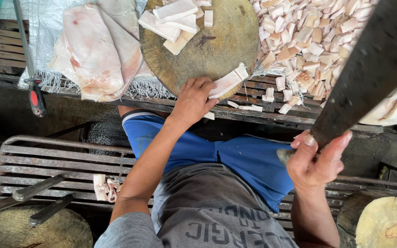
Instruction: The person chops large pieces of animal fat into small cubes using a large knife on a wooden board.
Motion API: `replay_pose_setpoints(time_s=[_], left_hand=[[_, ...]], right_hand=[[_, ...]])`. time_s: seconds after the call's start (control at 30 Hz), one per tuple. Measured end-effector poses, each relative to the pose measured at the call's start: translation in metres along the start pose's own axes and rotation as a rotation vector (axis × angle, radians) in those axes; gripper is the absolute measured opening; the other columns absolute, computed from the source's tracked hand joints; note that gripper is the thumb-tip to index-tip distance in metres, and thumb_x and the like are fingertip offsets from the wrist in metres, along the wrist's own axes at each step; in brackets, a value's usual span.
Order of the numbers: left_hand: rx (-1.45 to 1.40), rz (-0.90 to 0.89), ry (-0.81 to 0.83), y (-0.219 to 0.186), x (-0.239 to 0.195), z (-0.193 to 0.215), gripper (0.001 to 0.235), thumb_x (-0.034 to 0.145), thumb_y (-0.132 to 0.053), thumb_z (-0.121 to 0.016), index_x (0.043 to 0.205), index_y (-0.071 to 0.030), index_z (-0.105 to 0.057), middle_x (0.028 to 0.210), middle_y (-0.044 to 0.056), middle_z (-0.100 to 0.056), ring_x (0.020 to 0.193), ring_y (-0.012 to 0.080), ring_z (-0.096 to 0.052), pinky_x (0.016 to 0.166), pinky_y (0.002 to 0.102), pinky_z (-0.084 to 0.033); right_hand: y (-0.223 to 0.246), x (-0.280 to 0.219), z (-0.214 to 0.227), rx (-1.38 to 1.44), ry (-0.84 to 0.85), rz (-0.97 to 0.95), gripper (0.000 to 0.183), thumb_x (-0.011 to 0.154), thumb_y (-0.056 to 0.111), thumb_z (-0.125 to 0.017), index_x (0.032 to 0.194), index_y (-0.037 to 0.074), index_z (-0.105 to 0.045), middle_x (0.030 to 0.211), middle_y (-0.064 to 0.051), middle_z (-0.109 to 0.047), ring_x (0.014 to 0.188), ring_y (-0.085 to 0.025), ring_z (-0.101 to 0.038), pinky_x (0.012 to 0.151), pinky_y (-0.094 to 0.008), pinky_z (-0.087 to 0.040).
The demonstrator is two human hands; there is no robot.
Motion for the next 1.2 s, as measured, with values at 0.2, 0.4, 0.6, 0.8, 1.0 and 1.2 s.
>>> replay_pose_setpoints(time_s=[0.2, 0.4, 0.6, 0.8, 1.0, 1.2], left_hand=[[0.013, -0.068, -0.098, 0.001, 0.002, 0.005, 0.036, 0.088, -0.025, -0.078, 0.118, -0.008, -0.069, 0.128, 0.008, -0.063, 0.119, 0.0332, -0.055, 0.1, 0.049, -0.044], [0.048, -0.126, -0.099, 0.006, -0.01, 0.013, 0.043, 0.085, -0.03, -0.078, 0.119, -0.006, -0.068, 0.131, 0.011, -0.061, 0.117, 0.0355, -0.057, 0.098, 0.048, -0.044], [0.005, -0.141, -0.089, 0.009, -0.019, 0.016, 0.035, 0.093, -0.026, -0.075, 0.12, -0.006, -0.068, 0.132, 0.011, -0.06, 0.119, 0.0346, -0.058, 0.103, 0.045, -0.047], [0.087, -0.198, -0.097, 0.011, -0.016, 0.011, 0.029, 0.094, -0.024, -0.073, 0.117, -0.006, -0.069, 0.13, 0.01, -0.063, 0.119, 0.0331, -0.059, 0.103, 0.045, -0.047], [0.132, -0.192, -0.129, 0.014, -0.018, 0.003, 0.029, 0.092, -0.025, -0.073, 0.115, -0.007, -0.07, 0.127, 0.009, -0.063, 0.116, 0.0337, -0.058, 0.102, 0.046, -0.047], [0.173, -0.272, -0.137, 0.009, -0.015, -0.001, 0.027, 0.095, -0.026, -0.071, 0.116, -0.009, -0.069, 0.125, 0.006, -0.064, 0.117, 0.0291, -0.059, 0.099, 0.04, -0.051]], right_hand=[[-0.032, -0.02, -0.064, -0.507, 0.607, -0.062, 0.062, 0.095, 0.005, -0.059, 0.154, 0.006, -0.041, 0.096, -0.021, -0.073, 0.074, -0.04, -0.07, 0.066, -0.047, -0.057], [-0.037, -0.015, -0.035, -0.309, 0.459, -0.306, 0.066, 0.099, 0.001, -0.061, 0.161, 0.011, -0.041, 0.085, -0.022, -0.068, 0.067, -0.035, -0.069, 0.064, -0.046, -0.057], [-0.002, -0.013, -0.01, 0.021, 0.056, 0.01, 0.069, 0.111, -0.01, -0.051, 0.169, 0.013, -0.022, 0.095, -0.013, -0.069, 0.065, -0.022, -0.066, 0.06, -0.034, -0.058], [-0.036, -0.045, -0.076, -0.469, 0.713, -0.1, 0.072, 0.091, 0.001, -0.062, 0.159, 0.007, -0.037, 0.078, -0.018, -0.067, 0.061, -0.038, -0.065, 0.056, -0.048, -0.054], [-0.037, -0.032, -0.038, -0.21, 0.451, -0.244, 0.073, 0.097, 0.002, -0.061, 0.165, 0.015, -0.037, 0.1, -0.022, -0.072, 0.077, -0.034, -0.07, 0.069, -0.039, -0.059], [0.004, -0.012, -0.002, 0.093, 0.031, -0.158, 0.063, 0.115, -0.005, -0.053, 0.17, 0.007, -0.024, 0.089, -0.01, -0.071, 0.066, -0.014, -0.066, 0.064, -0.025, -0.06]])
Point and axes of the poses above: each hand's wrist, its own x-axis towards the middle knuckle, its own z-axis out of the back of the hand, y = z × x, the point moved 4 cm from there along x, towards the middle knuckle
